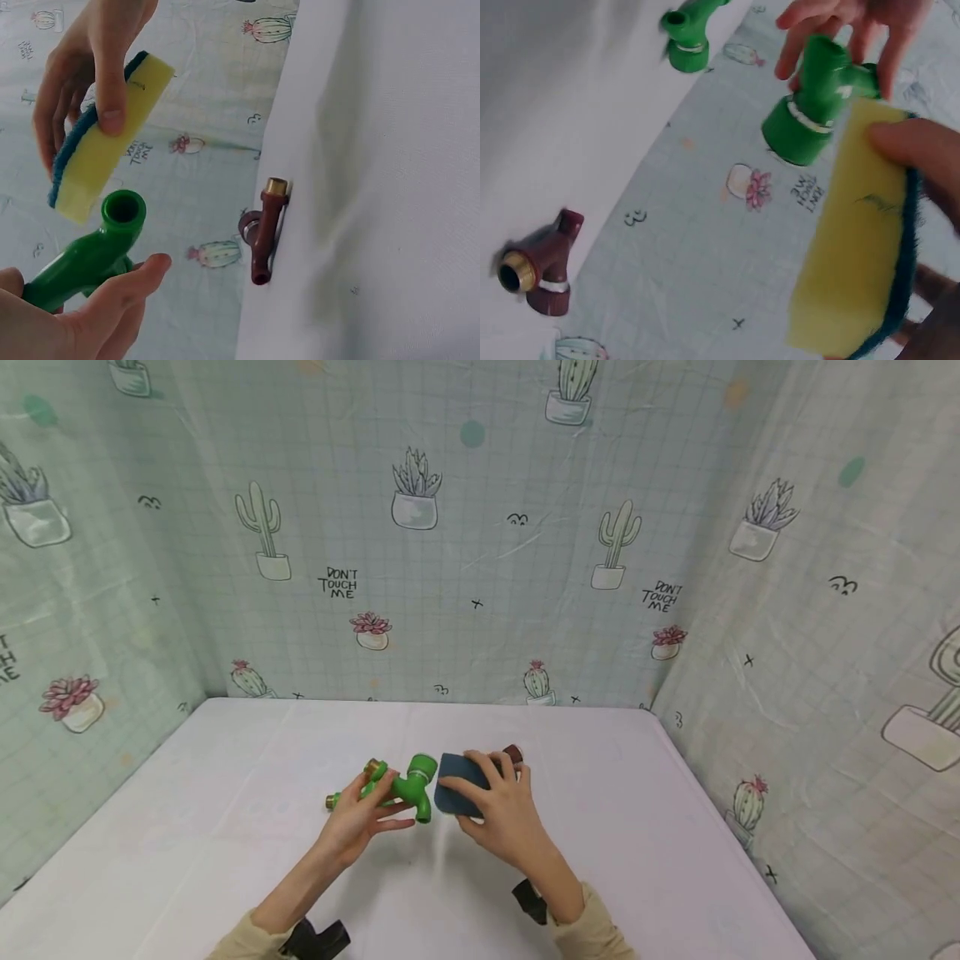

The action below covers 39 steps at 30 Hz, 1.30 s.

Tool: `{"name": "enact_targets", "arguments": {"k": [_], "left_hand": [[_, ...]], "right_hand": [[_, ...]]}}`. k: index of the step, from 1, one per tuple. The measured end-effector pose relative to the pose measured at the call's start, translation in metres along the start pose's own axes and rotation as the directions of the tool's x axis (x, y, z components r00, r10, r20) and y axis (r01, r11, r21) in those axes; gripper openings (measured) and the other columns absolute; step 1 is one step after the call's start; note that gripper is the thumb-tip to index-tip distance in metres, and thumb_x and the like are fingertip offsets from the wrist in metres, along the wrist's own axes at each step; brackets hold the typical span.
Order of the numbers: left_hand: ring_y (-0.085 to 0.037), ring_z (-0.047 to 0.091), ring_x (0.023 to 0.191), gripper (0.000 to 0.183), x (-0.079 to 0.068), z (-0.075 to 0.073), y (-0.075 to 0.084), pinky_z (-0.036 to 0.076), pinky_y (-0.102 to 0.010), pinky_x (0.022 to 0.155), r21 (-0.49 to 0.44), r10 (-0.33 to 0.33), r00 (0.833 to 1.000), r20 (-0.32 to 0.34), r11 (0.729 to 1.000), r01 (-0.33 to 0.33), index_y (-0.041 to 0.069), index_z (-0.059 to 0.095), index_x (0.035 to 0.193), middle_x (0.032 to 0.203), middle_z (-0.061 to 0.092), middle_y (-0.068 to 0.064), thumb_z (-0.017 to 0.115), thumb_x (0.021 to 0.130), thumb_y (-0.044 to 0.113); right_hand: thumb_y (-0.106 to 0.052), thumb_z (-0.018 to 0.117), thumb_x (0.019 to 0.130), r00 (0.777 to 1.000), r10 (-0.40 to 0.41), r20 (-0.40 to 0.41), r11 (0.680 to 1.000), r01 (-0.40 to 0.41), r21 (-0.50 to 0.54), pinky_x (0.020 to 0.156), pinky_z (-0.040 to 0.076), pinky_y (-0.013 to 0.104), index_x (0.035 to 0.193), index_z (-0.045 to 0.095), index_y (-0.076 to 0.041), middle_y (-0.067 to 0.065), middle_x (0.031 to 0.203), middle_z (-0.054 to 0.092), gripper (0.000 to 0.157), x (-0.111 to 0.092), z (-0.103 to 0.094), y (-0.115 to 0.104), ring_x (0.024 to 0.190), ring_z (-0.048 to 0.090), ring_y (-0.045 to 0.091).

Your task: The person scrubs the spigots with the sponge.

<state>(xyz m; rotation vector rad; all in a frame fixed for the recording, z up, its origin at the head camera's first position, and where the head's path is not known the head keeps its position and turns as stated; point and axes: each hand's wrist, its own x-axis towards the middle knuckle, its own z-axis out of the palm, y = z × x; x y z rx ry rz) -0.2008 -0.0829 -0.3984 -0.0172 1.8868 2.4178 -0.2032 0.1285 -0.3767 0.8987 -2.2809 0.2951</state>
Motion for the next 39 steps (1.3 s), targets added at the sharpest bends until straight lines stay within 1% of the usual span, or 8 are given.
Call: {"name": "enact_targets", "arguments": {"k": [8, 16, 20, 24, 28, 32, 36, 39], "left_hand": [[-0.021, 0.064, 0.085, 0.059, -0.002, -0.004, 0.002, 0.055, -0.041, 0.074, 0.112, 0.025, 0.994, 0.109, 0.993, -0.038, 0.007, 0.026, 0.135, 0.112, 0.052, -0.024, 0.057, 0.087, 0.022], [-0.020, 0.065, 0.079, 0.059, -0.006, -0.009, 0.003, 0.056, -0.041, 0.068, 0.271, 0.014, 0.956, 0.294, 0.958, -0.097, -0.003, 0.030, 0.132, 0.102, 0.055, -0.024, 0.060, 0.085, 0.017], [-0.017, 0.064, 0.078, 0.048, -0.008, -0.011, 0.003, 0.056, -0.041, 0.068, 0.283, -0.015, 0.948, 0.317, 0.956, -0.079, -0.006, 0.037, 0.121, 0.100, 0.056, -0.021, 0.059, 0.086, 0.017], [-0.016, 0.065, 0.079, 0.043, -0.008, -0.013, 0.004, 0.056, -0.040, 0.068, 0.257, -0.021, 0.947, 0.320, 0.964, -0.065, -0.008, 0.038, 0.115, 0.097, 0.061, -0.018, 0.057, 0.088, 0.018], [-0.013, 0.065, 0.077, 0.044, -0.005, -0.016, 0.007, 0.056, -0.033, 0.067, 0.207, -0.054, 0.948, 0.314, 0.978, -0.013, -0.009, 0.033, 0.118, 0.089, 0.066, -0.009, 0.053, 0.090, 0.019], [-0.014, 0.065, 0.081, 0.042, -0.004, -0.019, 0.008, 0.056, -0.027, 0.067, 0.112, -0.113, 0.951, 0.287, 0.990, 0.084, -0.007, 0.031, 0.116, 0.091, 0.058, -0.002, 0.051, 0.091, 0.020], [-0.022, 0.063, 0.093, 0.043, -0.004, -0.021, 0.006, 0.054, -0.030, 0.078, 0.008, -0.165, 0.932, 0.321, 0.985, 0.172, -0.009, 0.027, 0.118, 0.101, 0.049, -0.009, 0.046, 0.093, 0.020], [-0.023, 0.060, 0.099, 0.039, -0.003, -0.023, 0.005, 0.051, -0.031, 0.084, -0.045, -0.189, 0.920, 0.344, 0.975, 0.217, -0.009, 0.026, 0.116, 0.106, 0.047, -0.013, 0.041, 0.095, 0.020]], "right_hand": [[-0.029, 0.075, 0.069, 0.992, -0.124, 0.038, 0.984, 0.118, 0.135, 0.083, 0.035, 0.045, 0.120, 0.053, -0.036, 0.004, 0.132, 0.043, 0.056, 0.005, 0.010, -0.001, 0.113, 0.037, 0.023], [-0.027, 0.075, 0.069, 0.997, -0.078, 0.017, 0.996, 0.077, 0.052, 0.078, 0.036, 0.044, 0.117, 0.056, -0.034, 0.006, 0.127, 0.048, 0.052, 0.014, 0.010, 0.007, 0.106, 0.041, 0.024], [-0.024, 0.075, 0.070, 1.000, -0.003, -0.026, 0.998, 0.005, 0.059, 0.077, 0.037, 0.046, 0.116, 0.057, -0.031, 0.008, 0.128, 0.047, 0.051, 0.019, 0.009, 0.015, 0.106, 0.040, 0.025], [-0.026, 0.072, 0.074, 1.000, 0.017, -0.022, 0.984, -0.013, 0.176, 0.081, 0.037, 0.047, 0.120, 0.054, -0.032, 0.007, 0.131, 0.044, 0.050, 0.019, 0.007, 0.014, 0.109, 0.038, 0.024], [-0.027, 0.068, 0.076, 0.999, -0.048, -0.018, 0.975, 0.051, 0.214, 0.085, 0.037, 0.050, 0.121, 0.051, -0.033, 0.008, 0.132, 0.040, 0.049, 0.010, 0.005, 0.009, 0.112, 0.035, 0.025], [-0.022, 0.074, 0.068, 0.985, -0.155, -0.072, 0.973, 0.165, 0.160, 0.088, 0.034, 0.051, 0.118, 0.053, -0.033, 0.011, 0.131, 0.039, 0.055, -0.002, 0.006, 0.009, 0.114, 0.033, 0.028], [-0.017, 0.079, 0.057, 0.951, -0.275, -0.139, 0.956, 0.286, 0.064, 0.089, 0.031, 0.050, 0.112, 0.058, -0.034, 0.013, 0.126, 0.044, 0.062, -0.011, 0.011, 0.016, 0.113, 0.035, 0.031], [-0.016, 0.071, 0.066, 0.926, -0.336, -0.171, 0.941, 0.339, -0.011, 0.088, 0.029, 0.050, 0.109, 0.059, -0.035, 0.014, 0.123, 0.047, 0.048, -0.015, 0.013, 0.023, 0.110, 0.038, 0.032]]}}
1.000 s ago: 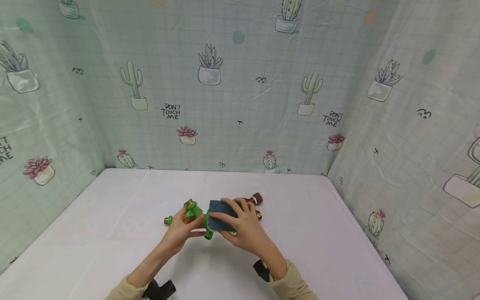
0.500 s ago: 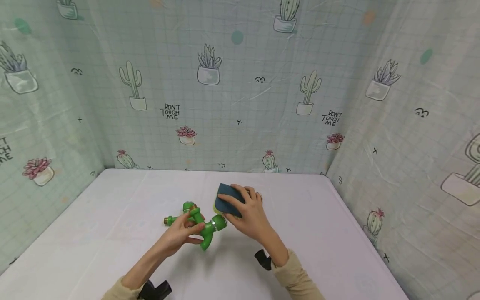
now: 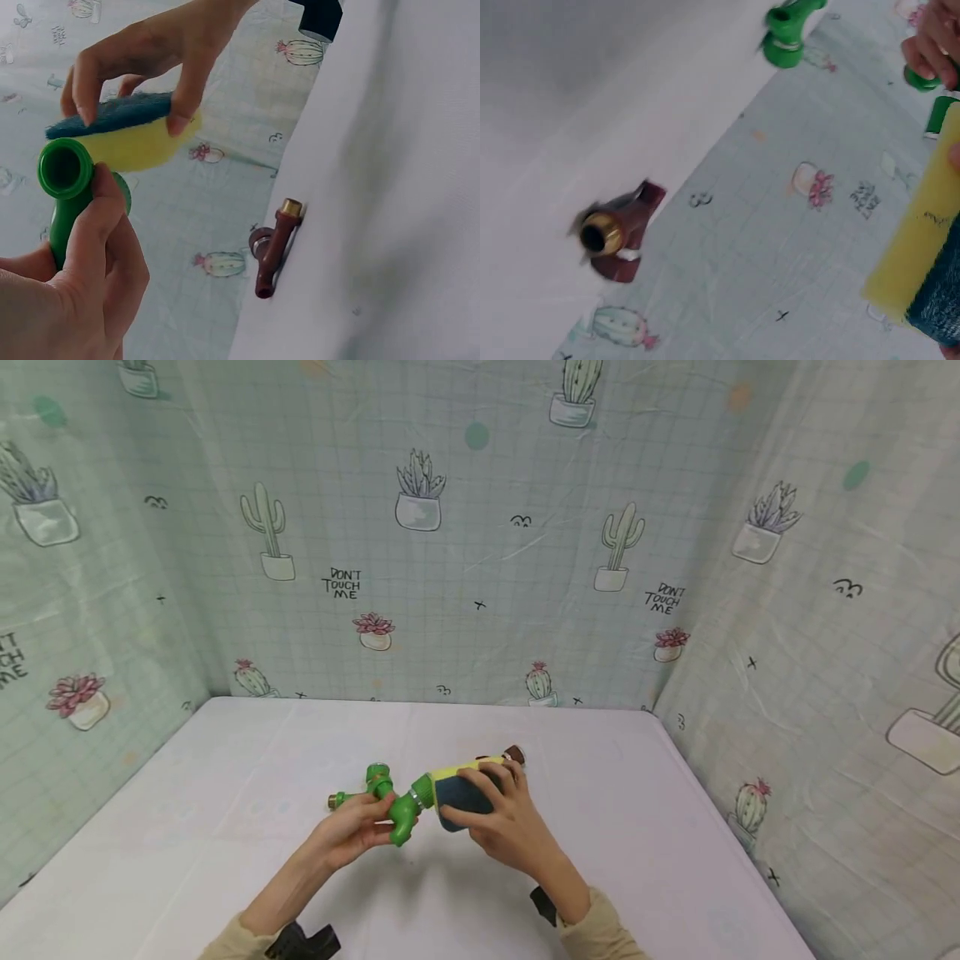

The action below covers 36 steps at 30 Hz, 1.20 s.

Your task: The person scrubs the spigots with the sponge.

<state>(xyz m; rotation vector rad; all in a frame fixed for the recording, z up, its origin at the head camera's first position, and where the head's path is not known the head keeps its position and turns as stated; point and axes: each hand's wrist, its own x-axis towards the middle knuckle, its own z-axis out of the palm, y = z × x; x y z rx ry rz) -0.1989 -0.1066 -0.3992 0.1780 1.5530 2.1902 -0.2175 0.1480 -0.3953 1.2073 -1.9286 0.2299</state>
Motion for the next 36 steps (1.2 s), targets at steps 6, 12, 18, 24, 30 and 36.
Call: {"name": "enact_targets", "arguments": {"k": [6, 12, 18, 24, 30, 36], "left_hand": [[-0.025, 0.058, 0.105, 0.036, 0.000, -0.003, 0.003, 0.049, -0.033, 0.089, -0.050, -0.003, 1.000, 0.027, 0.999, 0.004, -0.005, 0.027, 0.115, 0.111, 0.046, -0.014, 0.040, 0.096, 0.022], [-0.025, 0.057, 0.105, 0.047, 0.000, 0.004, 0.004, 0.049, -0.033, 0.088, -0.051, -0.004, 1.000, 0.013, 0.999, 0.005, -0.008, 0.024, 0.123, 0.109, 0.046, -0.010, 0.044, 0.094, 0.023], [-0.024, 0.060, 0.101, 0.044, -0.004, 0.004, 0.006, 0.050, -0.032, 0.086, -0.050, 0.004, 0.999, -0.042, 0.999, -0.006, -0.009, 0.024, 0.124, 0.115, 0.043, -0.016, 0.042, 0.095, 0.020], [-0.021, 0.064, 0.091, 0.067, -0.004, 0.009, 0.007, 0.054, -0.029, 0.078, -0.152, 0.016, 0.994, -0.106, 0.988, -0.032, 0.011, -0.004, 0.140, 0.132, 0.023, -0.030, 0.044, 0.094, 0.015], [-0.019, 0.064, 0.092, 0.054, -0.002, 0.013, 0.008, 0.053, -0.032, 0.081, -0.088, 0.013, 0.999, -0.031, 0.996, -0.015, 0.001, 0.020, 0.138, 0.123, 0.047, -0.022, 0.045, 0.093, 0.020], [-0.027, 0.062, 0.099, 0.047, -0.004, 0.009, 0.009, 0.051, -0.042, 0.082, -0.028, -0.049, 0.984, 0.169, 0.998, 0.055, -0.007, 0.024, 0.136, 0.111, 0.058, -0.020, 0.039, 0.094, 0.004]], "right_hand": [[-0.025, 0.044, 0.089, 0.993, -0.059, -0.099, 0.998, 0.057, -0.020, 0.087, 0.030, 0.052, 0.109, 0.059, -0.033, 0.016, 0.120, 0.048, 0.027, 0.005, -0.002, 0.002, 0.108, 0.038, 0.034], [-0.024, 0.057, 0.084, 0.989, -0.113, -0.099, 0.994, 0.110, -0.027, 0.091, 0.030, 0.053, 0.115, 0.055, -0.035, 0.015, 0.122, 0.047, 0.033, 0.010, 0.003, -0.003, 0.110, 0.038, 0.033], [-0.018, 0.061, 0.079, 0.995, -0.029, -0.091, 0.999, 0.026, -0.038, 0.088, 0.030, 0.053, 0.110, 0.058, -0.034, 0.015, 0.121, 0.048, 0.035, -0.004, 0.004, 0.008, 0.109, 0.038, 0.034], [-0.018, 0.073, 0.067, 0.993, 0.072, -0.097, 0.994, -0.063, 0.091, 0.084, 0.038, 0.053, 0.109, 0.061, -0.028, 0.017, 0.124, 0.046, 0.044, -0.008, 0.007, 0.006, 0.112, 0.035, 0.036], [-0.037, 0.047, 0.088, 0.977, 0.164, -0.136, 0.975, -0.140, 0.171, 0.081, 0.043, 0.049, 0.110, 0.060, -0.025, 0.018, 0.125, 0.044, 0.029, -0.004, 0.010, 0.000, 0.113, 0.034, 0.034], [-0.042, 0.047, 0.087, 0.960, 0.251, -0.123, 0.950, -0.220, 0.220, 0.084, 0.043, 0.049, 0.112, 0.058, -0.026, 0.015, 0.128, 0.042, 0.032, 0.000, 0.009, -0.003, 0.117, 0.030, 0.029]]}}
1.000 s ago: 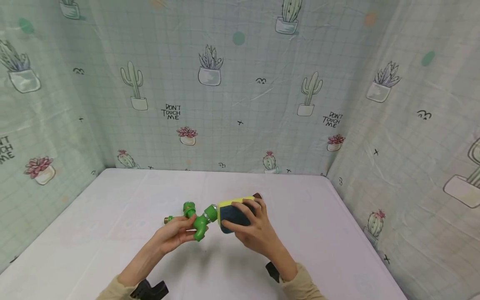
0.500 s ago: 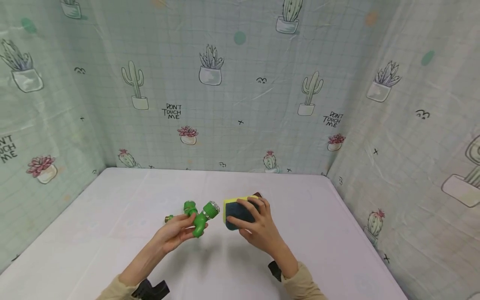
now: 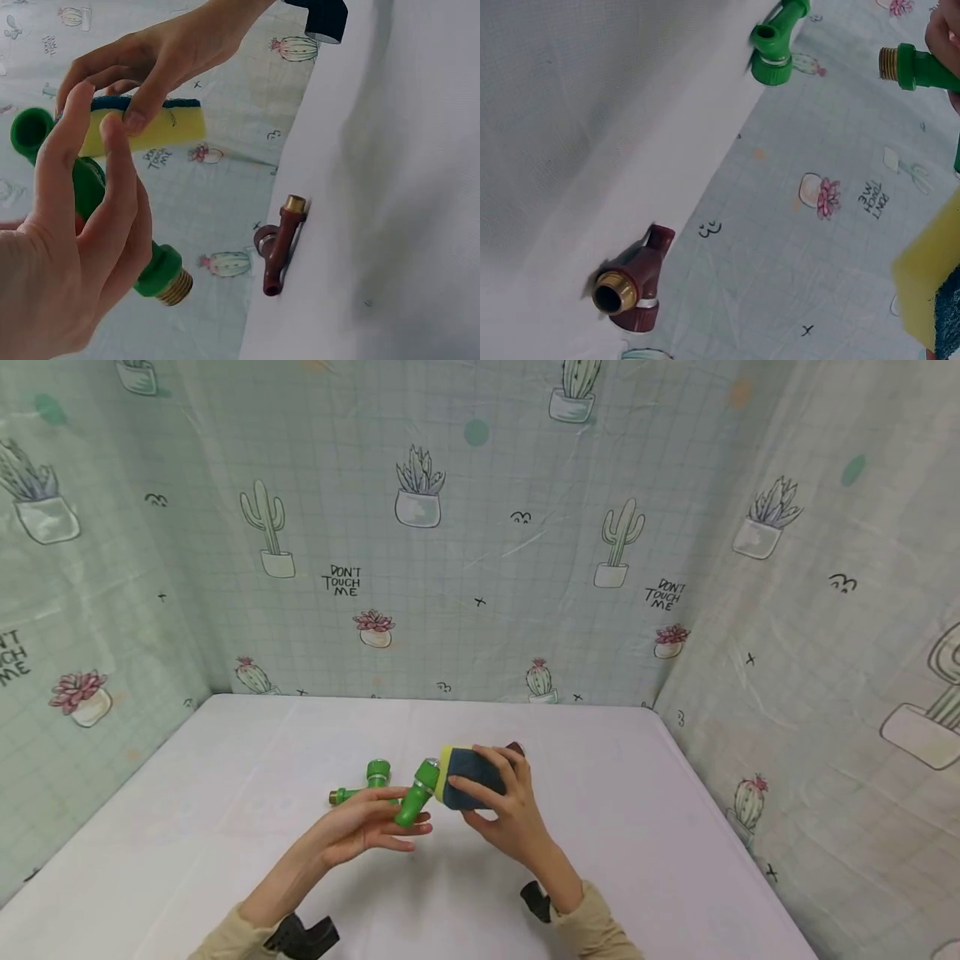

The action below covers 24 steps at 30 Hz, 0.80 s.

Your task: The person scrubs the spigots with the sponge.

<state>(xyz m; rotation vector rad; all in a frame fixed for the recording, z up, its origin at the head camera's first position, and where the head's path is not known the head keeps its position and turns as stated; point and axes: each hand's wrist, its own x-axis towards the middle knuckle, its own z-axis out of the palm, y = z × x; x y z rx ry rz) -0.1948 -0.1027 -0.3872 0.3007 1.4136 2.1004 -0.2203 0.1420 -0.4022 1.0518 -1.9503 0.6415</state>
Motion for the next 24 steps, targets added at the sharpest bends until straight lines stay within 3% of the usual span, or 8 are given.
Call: {"name": "enact_targets", "arguments": {"k": [2, 5, 8, 11, 14, 16, 18, 24], "left_hand": [[-0.031, 0.061, 0.100, 0.048, -0.001, 0.000, 0.000, 0.051, -0.045, 0.081, 0.056, -0.020, 0.999, 0.034, 0.998, 0.019, -0.006, 0.027, 0.135, 0.106, 0.060, -0.015, 0.043, 0.091, 0.002], [-0.036, 0.060, 0.099, 0.052, -0.003, 0.001, -0.003, 0.053, -0.046, 0.075, 0.215, -0.027, 1.000, -0.001, 0.976, 0.027, -0.003, 0.031, 0.134, 0.100, 0.061, -0.013, 0.053, 0.089, 0.011], [-0.042, 0.056, 0.103, 0.058, -0.004, 0.003, -0.005, 0.054, -0.044, 0.072, 0.411, 0.011, 0.996, -0.091, 0.911, 0.028, -0.002, 0.037, 0.131, 0.108, 0.057, -0.018, 0.059, 0.086, 0.026], [-0.041, 0.051, 0.108, 0.054, -0.004, 0.002, -0.008, 0.053, -0.042, 0.079, 0.537, 0.084, 0.986, -0.147, 0.844, 0.008, -0.005, 0.045, 0.124, 0.115, 0.052, -0.024, 0.057, 0.087, 0.032], [-0.036, 0.054, 0.108, 0.050, -0.003, -0.001, -0.009, 0.051, -0.040, 0.084, 0.568, 0.148, 0.978, -0.150, 0.822, -0.037, -0.009, 0.050, 0.115, 0.113, 0.054, -0.025, 0.053, 0.088, 0.034], [-0.030, 0.059, 0.100, 0.050, -0.002, -0.004, -0.010, 0.052, -0.039, 0.083, 0.545, 0.163, 0.977, -0.137, 0.836, -0.063, -0.010, 0.049, 0.115, 0.111, 0.056, -0.026, 0.052, 0.089, 0.033], [-0.026, 0.062, 0.094, 0.052, -0.002, -0.006, -0.011, 0.053, -0.038, 0.081, 0.491, 0.160, 0.980, -0.121, 0.868, -0.082, -0.011, 0.046, 0.116, 0.109, 0.056, -0.024, 0.050, 0.090, 0.034], [-0.021, 0.065, 0.088, 0.057, 0.001, -0.014, -0.013, 0.052, -0.042, 0.082, 0.259, 0.084, 0.995, -0.056, 0.964, -0.067, -0.010, 0.037, 0.125, 0.107, 0.058, -0.014, 0.042, 0.093, 0.037]], "right_hand": [[-0.042, 0.047, 0.086, 1.000, 0.012, 0.009, 1.000, -0.012, -0.001, 0.084, 0.043, 0.050, 0.112, 0.059, -0.026, 0.014, 0.128, 0.042, 0.032, 0.001, -0.001, -0.001, 0.117, 0.031, 0.029], [-0.043, 0.048, 0.086, 0.998, 0.026, 0.053, 1.000, -0.025, -0.010, 0.086, 0.041, 0.051, 0.113, 0.058, -0.028, 0.012, 0.130, 0.042, 0.033, 0.004, -0.004, -0.005, 0.117, 0.031, 0.029], [-0.043, 0.051, 0.085, 0.994, 0.024, 0.105, 0.999, -0.021, -0.027, 0.087, 0.038, 0.051, 0.116, 0.057, -0.029, 0.011, 0.132, 0.041, 0.034, 0.008, -0.007, -0.009, 0.117, 0.032, 0.029], [-0.042, 0.050, 0.085, 0.986, 0.005, 0.164, 0.999, 0.004, -0.053, 0.087, 0.038, 0.051, 0.118, 0.056, -0.031, 0.010, 0.134, 0.040, 0.035, 0.010, -0.009, -0.012, 0.117, 0.032, 0.030], [-0.040, 0.052, 0.085, 0.976, -0.012, 0.216, 0.999, 0.022, -0.045, 0.088, 0.038, 0.052, 0.118, 0.054, -0.032, 0.009, 0.134, 0.040, 0.035, 0.011, -0.010, -0.014, 0.119, 0.032, 0.029], [-0.034, 0.059, 0.082, 0.972, -0.022, 0.234, 0.999, 0.029, -0.026, 0.087, 0.039, 0.052, 0.118, 0.055, -0.033, 0.009, 0.134, 0.039, 0.037, 0.009, -0.010, -0.015, 0.119, 0.031, 0.029], [-0.027, 0.067, 0.075, 0.970, -0.033, 0.241, 0.999, 0.037, -0.014, 0.086, 0.041, 0.052, 0.116, 0.055, -0.033, 0.009, 0.134, 0.039, 0.043, 0.005, -0.010, -0.015, 0.119, 0.030, 0.029], [-0.017, 0.077, 0.056, 0.966, -0.094, 0.242, 0.991, 0.113, -0.066, 0.082, 0.042, 0.051, 0.108, 0.058, -0.033, 0.010, 0.129, 0.042, 0.058, -0.008, -0.009, -0.005, 0.116, 0.031, 0.031]]}}
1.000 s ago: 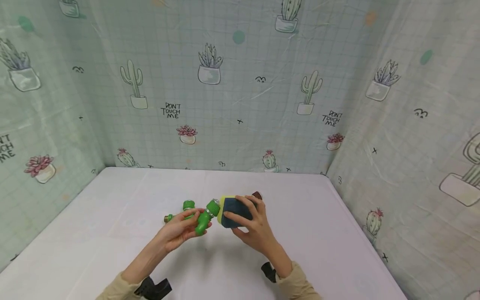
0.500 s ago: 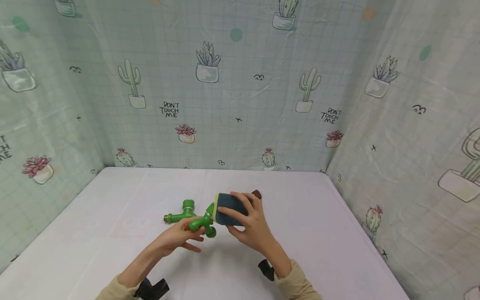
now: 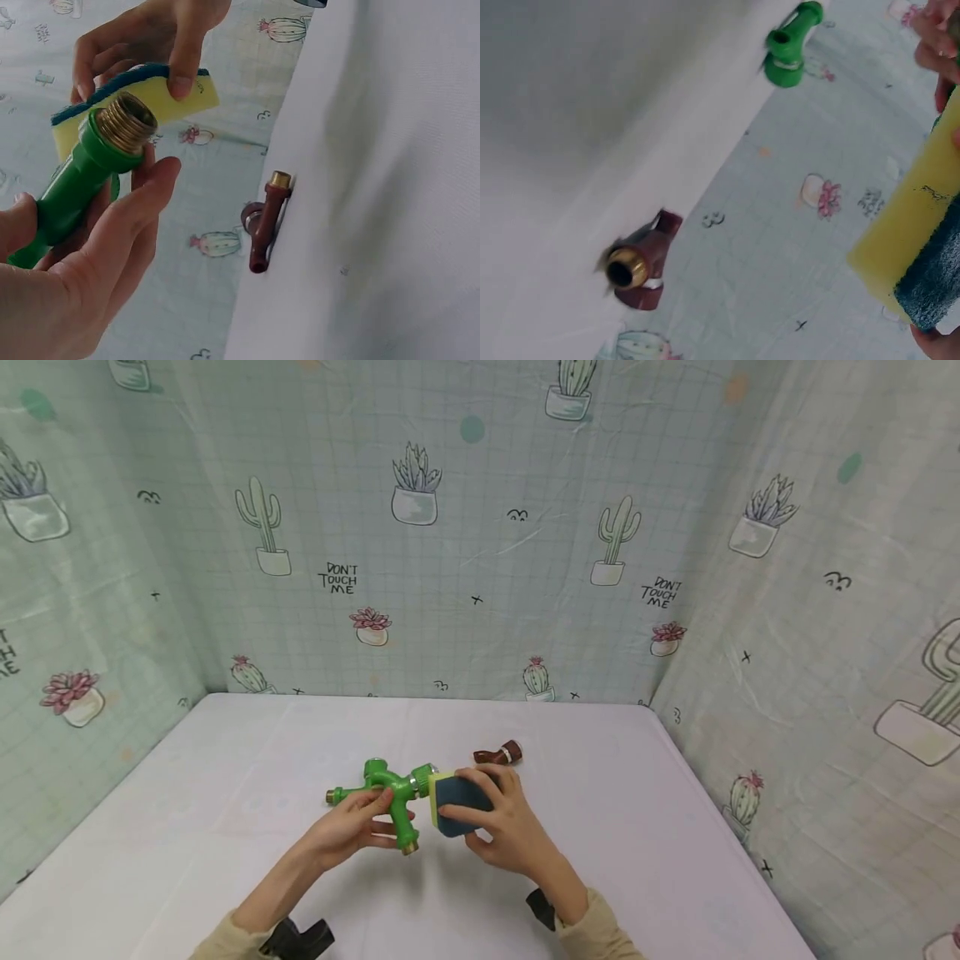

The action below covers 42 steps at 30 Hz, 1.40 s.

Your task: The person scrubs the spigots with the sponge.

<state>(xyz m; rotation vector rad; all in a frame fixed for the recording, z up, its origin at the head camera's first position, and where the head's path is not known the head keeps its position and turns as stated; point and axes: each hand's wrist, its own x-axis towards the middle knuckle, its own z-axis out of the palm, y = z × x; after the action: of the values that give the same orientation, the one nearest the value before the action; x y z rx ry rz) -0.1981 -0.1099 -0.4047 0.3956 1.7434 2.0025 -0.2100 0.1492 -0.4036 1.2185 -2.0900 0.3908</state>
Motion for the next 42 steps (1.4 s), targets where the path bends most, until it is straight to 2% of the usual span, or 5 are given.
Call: {"name": "enact_targets", "arguments": {"k": [4, 10, 20, 27, 42], "left_hand": [[-0.021, 0.065, 0.089, 0.059, 0.000, -0.004, -0.001, 0.052, -0.042, 0.082, -0.133, -0.049, 0.998, 0.049, 0.990, 0.055, -0.007, 0.032, 0.129, 0.101, 0.058, -0.007, 0.040, 0.093, 0.039], [-0.016, 0.064, 0.090, 0.061, 0.001, 0.000, 0.000, 0.053, -0.035, 0.081, -0.217, -0.070, 0.994, 0.086, 0.972, 0.087, -0.005, 0.026, 0.133, 0.096, 0.057, -0.005, 0.041, 0.092, 0.038], [-0.032, 0.064, 0.090, 0.047, 0.000, 0.016, 0.006, 0.054, -0.038, 0.075, -0.053, -0.043, 0.998, -0.044, 0.998, 0.040, -0.009, 0.027, 0.125, 0.108, 0.059, -0.028, 0.047, 0.093, 0.018], [-0.028, 0.067, 0.085, 0.065, 0.001, 0.018, 0.004, 0.054, -0.040, 0.075, -0.003, -0.026, 0.999, 0.025, 1.000, 0.026, 0.000, 0.023, 0.138, 0.102, 0.063, -0.024, 0.059, 0.085, 0.011], [-0.025, 0.068, 0.079, 0.058, 0.001, 0.015, 0.000, 0.055, -0.038, 0.071, 0.017, -0.021, 0.998, -0.056, 1.000, 0.022, -0.001, 0.033, 0.134, 0.098, 0.065, -0.018, 0.060, 0.084, 0.009]], "right_hand": [[-0.015, 0.076, 0.056, 1.000, 0.012, -0.019, 1.000, -0.013, -0.029, 0.084, 0.039, 0.052, 0.109, 0.058, -0.032, 0.012, 0.128, 0.042, 0.058, -0.002, -0.001, 0.010, 0.116, 0.031, 0.032], [-0.032, 0.055, 0.083, 0.992, 0.021, -0.122, 0.992, -0.005, 0.128, 0.081, 0.044, 0.050, 0.113, 0.056, -0.027, 0.015, 0.131, 0.038, 0.030, 0.010, -0.003, 0.005, 0.118, 0.029, 0.030], [-0.034, 0.052, 0.085, 0.990, -0.042, -0.133, 0.980, 0.067, 0.187, 0.083, 0.042, 0.047, 0.116, 0.056, -0.026, 0.015, 0.132, 0.040, 0.032, 0.024, -0.008, -0.010, 0.117, 0.032, 0.030], [-0.032, 0.057, 0.083, 1.000, -0.014, -0.021, 0.975, 0.019, 0.221, 0.083, 0.046, 0.045, 0.119, 0.054, -0.028, 0.010, 0.135, 0.039, 0.036, 0.025, -0.014, -0.010, 0.118, 0.032, 0.026], [-0.017, 0.071, 0.073, 0.979, 0.193, 0.059, 0.934, -0.202, 0.295, 0.083, 0.046, 0.045, 0.119, 0.054, -0.027, 0.009, 0.133, 0.039, 0.050, 0.019, -0.012, 0.014, 0.114, 0.032, 0.022]]}}
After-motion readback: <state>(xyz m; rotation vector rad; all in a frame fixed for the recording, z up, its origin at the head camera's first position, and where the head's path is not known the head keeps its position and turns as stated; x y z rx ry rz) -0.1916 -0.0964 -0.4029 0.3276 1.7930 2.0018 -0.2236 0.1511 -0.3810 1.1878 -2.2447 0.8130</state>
